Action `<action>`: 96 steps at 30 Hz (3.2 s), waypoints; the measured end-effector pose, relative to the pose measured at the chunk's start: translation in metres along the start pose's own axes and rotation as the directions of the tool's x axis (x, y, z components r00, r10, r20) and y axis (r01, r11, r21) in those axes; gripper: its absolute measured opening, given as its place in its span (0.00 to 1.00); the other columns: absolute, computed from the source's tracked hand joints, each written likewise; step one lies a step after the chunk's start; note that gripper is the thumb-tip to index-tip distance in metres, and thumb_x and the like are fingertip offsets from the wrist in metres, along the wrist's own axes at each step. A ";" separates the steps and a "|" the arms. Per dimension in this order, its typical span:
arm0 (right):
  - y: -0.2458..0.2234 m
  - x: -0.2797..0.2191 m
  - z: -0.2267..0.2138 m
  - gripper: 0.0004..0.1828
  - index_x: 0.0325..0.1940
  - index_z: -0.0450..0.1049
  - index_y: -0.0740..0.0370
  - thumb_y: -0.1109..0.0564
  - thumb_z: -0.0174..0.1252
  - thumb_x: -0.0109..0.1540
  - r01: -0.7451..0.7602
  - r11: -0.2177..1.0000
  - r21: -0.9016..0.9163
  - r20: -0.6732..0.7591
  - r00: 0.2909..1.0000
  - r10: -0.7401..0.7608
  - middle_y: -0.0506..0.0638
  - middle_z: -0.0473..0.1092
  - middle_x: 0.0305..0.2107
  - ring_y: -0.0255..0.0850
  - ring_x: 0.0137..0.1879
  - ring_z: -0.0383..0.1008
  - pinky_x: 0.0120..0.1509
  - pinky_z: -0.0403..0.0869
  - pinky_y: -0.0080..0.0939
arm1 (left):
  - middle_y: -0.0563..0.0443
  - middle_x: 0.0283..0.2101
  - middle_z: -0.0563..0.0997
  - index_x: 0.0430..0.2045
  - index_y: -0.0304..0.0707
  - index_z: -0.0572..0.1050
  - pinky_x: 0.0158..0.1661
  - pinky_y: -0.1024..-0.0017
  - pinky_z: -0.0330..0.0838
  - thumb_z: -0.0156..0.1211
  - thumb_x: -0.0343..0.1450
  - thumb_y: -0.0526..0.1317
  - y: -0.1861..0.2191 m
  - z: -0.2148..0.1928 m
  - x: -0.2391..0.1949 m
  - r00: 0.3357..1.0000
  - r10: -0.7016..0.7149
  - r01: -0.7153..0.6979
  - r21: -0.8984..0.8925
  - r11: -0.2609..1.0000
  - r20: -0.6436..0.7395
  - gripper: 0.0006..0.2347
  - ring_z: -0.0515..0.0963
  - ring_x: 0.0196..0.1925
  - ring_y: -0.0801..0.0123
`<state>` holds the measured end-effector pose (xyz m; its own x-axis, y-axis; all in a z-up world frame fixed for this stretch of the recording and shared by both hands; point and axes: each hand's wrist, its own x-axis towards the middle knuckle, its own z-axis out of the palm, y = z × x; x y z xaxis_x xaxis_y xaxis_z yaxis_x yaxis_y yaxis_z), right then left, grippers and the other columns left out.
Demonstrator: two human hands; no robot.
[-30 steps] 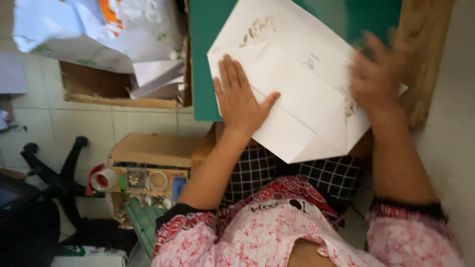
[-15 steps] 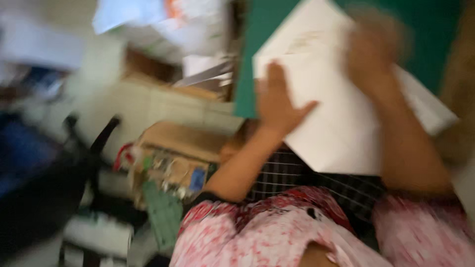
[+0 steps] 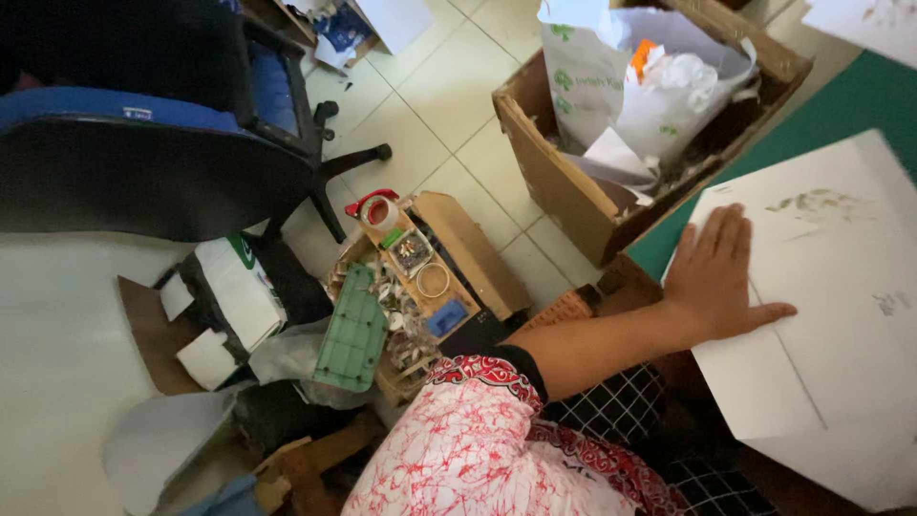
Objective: The person folds several printed paper invitation cards by hand on a green work surface, crease by crease, and moves them aside.
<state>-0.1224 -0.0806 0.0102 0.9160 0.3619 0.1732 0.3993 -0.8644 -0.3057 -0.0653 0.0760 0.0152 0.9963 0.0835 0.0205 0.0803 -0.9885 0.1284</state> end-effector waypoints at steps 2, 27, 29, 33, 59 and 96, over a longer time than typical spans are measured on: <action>0.008 -0.064 -0.010 0.27 0.61 0.71 0.69 0.54 0.58 0.59 0.041 0.997 -0.060 0.017 0.999 -0.040 0.66 0.69 0.61 0.59 0.67 0.69 0.69 0.68 0.59 | 0.33 0.76 0.51 0.69 0.25 0.55 0.72 0.49 0.42 0.44 0.63 0.77 0.004 -0.002 0.003 0.999 -0.046 0.046 0.050 0.998 0.006 0.52 0.46 0.80 0.48; 0.168 -0.083 -0.004 0.16 0.31 0.75 0.54 0.46 0.72 0.64 -0.369 0.925 0.092 -0.109 0.919 0.378 0.40 0.69 0.25 0.41 0.44 0.62 0.67 0.57 0.47 | 0.55 0.24 0.74 0.16 0.41 0.71 0.46 0.58 0.58 0.76 0.64 0.50 -0.038 0.003 0.022 0.926 0.348 -0.376 -0.419 0.826 -0.144 0.19 0.69 0.37 0.58; 0.169 -0.085 -0.002 0.15 0.31 0.74 0.53 0.47 0.72 0.65 -0.370 0.925 0.084 -0.115 0.919 0.377 0.39 0.68 0.24 0.39 0.44 0.62 0.68 0.56 0.47 | 0.54 0.24 0.74 0.15 0.41 0.70 0.46 0.58 0.58 0.77 0.64 0.50 -0.036 0.005 0.024 0.938 0.323 -0.346 -0.417 0.841 -0.128 0.19 0.69 0.37 0.58; 0.171 -0.084 -0.001 0.16 0.30 0.72 0.53 0.48 0.70 0.64 -0.392 0.911 0.128 -0.091 0.910 0.404 0.39 0.66 0.24 0.39 0.45 0.61 0.67 0.55 0.45 | 0.55 0.25 0.75 0.15 0.42 0.70 0.46 0.57 0.57 0.76 0.65 0.49 -0.036 0.002 0.023 0.943 0.324 -0.326 -0.417 0.848 -0.078 0.19 0.68 0.38 0.57; 0.047 -0.025 -0.015 0.55 0.81 0.40 0.76 0.28 0.49 0.71 -0.805 0.594 0.005 0.086 0.592 0.802 0.76 0.33 0.77 0.70 0.81 0.23 0.80 0.28 0.79 | 0.24 0.78 0.31 0.74 0.24 0.37 0.68 0.29 0.17 0.51 0.67 0.75 0.063 0.005 -0.020 0.932 -0.072 0.092 -0.039 0.995 0.355 0.55 0.25 0.80 0.40; 0.165 -0.091 -0.055 0.10 0.41 0.86 0.56 0.57 0.73 0.55 0.056 0.997 0.061 -0.091 0.995 -0.050 0.51 0.73 0.34 0.47 0.39 0.70 0.50 0.66 0.50 | 0.56 0.55 0.83 0.40 0.45 0.81 0.67 0.55 0.59 0.76 0.67 0.40 -0.089 -0.022 0.011 0.740 0.669 -0.623 -0.439 0.648 -0.063 0.11 0.75 0.67 0.60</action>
<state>-0.1420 -0.2755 -0.0043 0.8875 0.3715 0.2726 0.4513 -0.8201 -0.3517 -0.0620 0.1675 0.0257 0.7895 -0.5915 0.1640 -0.5822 -0.6369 0.5054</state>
